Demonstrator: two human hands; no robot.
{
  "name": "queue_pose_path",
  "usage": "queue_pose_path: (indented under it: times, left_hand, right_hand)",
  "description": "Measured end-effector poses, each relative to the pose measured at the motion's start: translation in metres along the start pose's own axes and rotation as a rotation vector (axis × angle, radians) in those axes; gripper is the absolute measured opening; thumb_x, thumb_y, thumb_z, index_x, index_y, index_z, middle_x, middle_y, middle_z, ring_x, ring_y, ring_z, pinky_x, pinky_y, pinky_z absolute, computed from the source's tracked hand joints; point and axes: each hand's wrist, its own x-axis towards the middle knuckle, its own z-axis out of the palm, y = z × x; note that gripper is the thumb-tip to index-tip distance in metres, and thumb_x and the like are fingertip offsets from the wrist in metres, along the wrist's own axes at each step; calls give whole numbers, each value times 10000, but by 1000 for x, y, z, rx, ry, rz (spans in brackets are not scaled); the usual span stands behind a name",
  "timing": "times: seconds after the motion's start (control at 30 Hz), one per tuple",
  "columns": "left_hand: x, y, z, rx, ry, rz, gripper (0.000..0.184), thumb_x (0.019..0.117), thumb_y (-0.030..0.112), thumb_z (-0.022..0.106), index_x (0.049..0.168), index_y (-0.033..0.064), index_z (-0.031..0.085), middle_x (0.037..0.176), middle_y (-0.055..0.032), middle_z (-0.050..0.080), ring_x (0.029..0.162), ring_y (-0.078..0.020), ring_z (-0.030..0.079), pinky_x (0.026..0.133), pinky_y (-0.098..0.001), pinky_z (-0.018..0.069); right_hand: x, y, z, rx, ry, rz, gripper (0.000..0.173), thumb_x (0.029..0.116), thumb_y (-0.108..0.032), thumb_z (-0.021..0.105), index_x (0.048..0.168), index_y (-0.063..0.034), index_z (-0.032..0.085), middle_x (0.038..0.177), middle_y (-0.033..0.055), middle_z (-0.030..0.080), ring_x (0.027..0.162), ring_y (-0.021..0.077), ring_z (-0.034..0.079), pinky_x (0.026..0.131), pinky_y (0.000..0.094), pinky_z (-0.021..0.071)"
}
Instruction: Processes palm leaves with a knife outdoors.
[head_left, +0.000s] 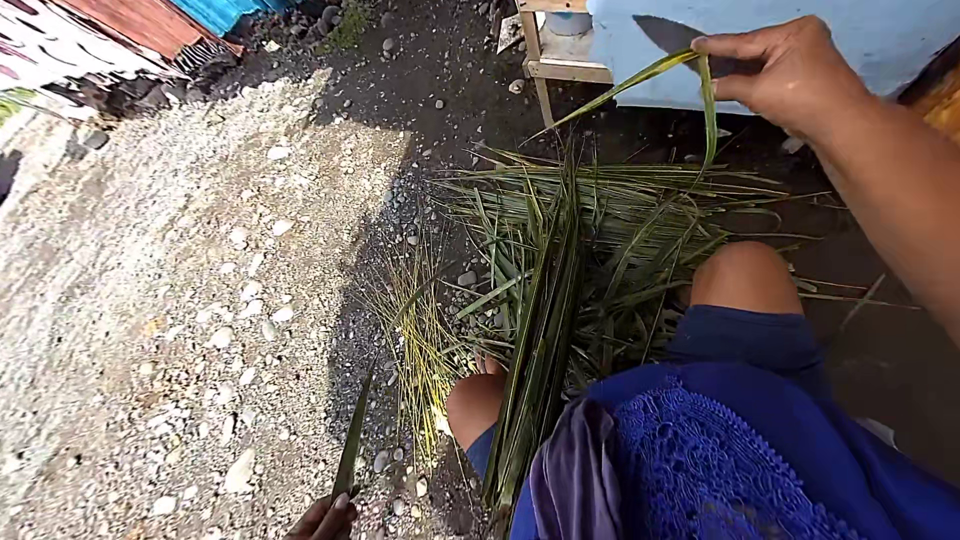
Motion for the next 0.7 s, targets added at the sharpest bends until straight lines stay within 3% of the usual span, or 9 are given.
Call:
queue_pose_path:
  times: [0.07,0.13,0.23,0.3,0.37,0.4,0.47,0.57,0.7]
  left_hand:
    - [1,11,11,-99,22,27,204,1081,190,443,1117,80,611,729,60,629,540,-26,563,515,-202,515]
    - [3,31,29,-162,23,56,232,1093,182,404,1125,78,609,713,60,615,537,-27,568,507,-198,520]
    - [2,64,55,-231,-57,138,355,1103,281,315,1099,97,618,663,77,585,499,-12,539,468,-177,490]
    - [-3,86,68,-249,-185,235,458,1053,485,359,1080,128,646,635,100,566,479,-2,512,452,-166,467]
    - [-11,111,81,-247,-296,317,617,922,736,528,1071,160,690,644,106,571,477,-5,508,449,-167,463]
    - [-16,124,88,-239,-330,344,657,879,775,554,1068,163,701,651,99,578,478,-11,513,450,-173,472]
    - [-25,144,99,-182,-360,399,599,959,691,513,1105,141,698,677,89,592,493,-9,529,464,-168,489]
    - [-33,166,118,-43,-343,450,431,1064,381,376,1217,96,662,722,78,619,522,-15,542,484,-161,484]
    - [-37,188,144,-14,-362,486,439,1072,262,302,1245,54,648,862,43,688,610,-23,583,555,-165,501]
  right_hand:
    - [-27,-11,27,-66,-203,-26,417,919,-53,733,1326,-138,701,1276,119,702,1178,222,663,1051,445,500]
    - [-59,-12,65,-204,-451,-24,393,920,-103,757,1296,-216,733,1125,164,703,1057,325,662,948,571,506]
    - [-98,-7,114,-509,-857,-117,495,976,-157,674,1412,-387,628,1116,153,679,1011,354,663,851,578,529]
    - [-116,-6,131,-590,-893,-181,551,956,-80,653,1422,-372,623,1074,165,696,961,367,675,802,566,532]
    - [-117,-9,131,-641,-837,-191,513,966,-55,631,1423,-289,633,1045,189,694,942,388,679,782,557,540]
    - [-112,-14,127,-662,-816,-164,495,985,-58,605,1443,-246,612,1070,206,687,965,404,676,794,563,538]
    - [-100,-19,114,-661,-713,-93,487,991,-98,624,1469,-186,581,1106,232,674,992,431,669,805,592,537]
    - [-88,-17,93,-622,-594,14,524,943,-150,699,1456,-172,592,1132,238,677,992,453,672,795,651,525]
    - [-88,-15,65,-287,-578,170,602,889,-175,816,1445,-118,593,1239,199,690,1140,383,657,980,626,494]
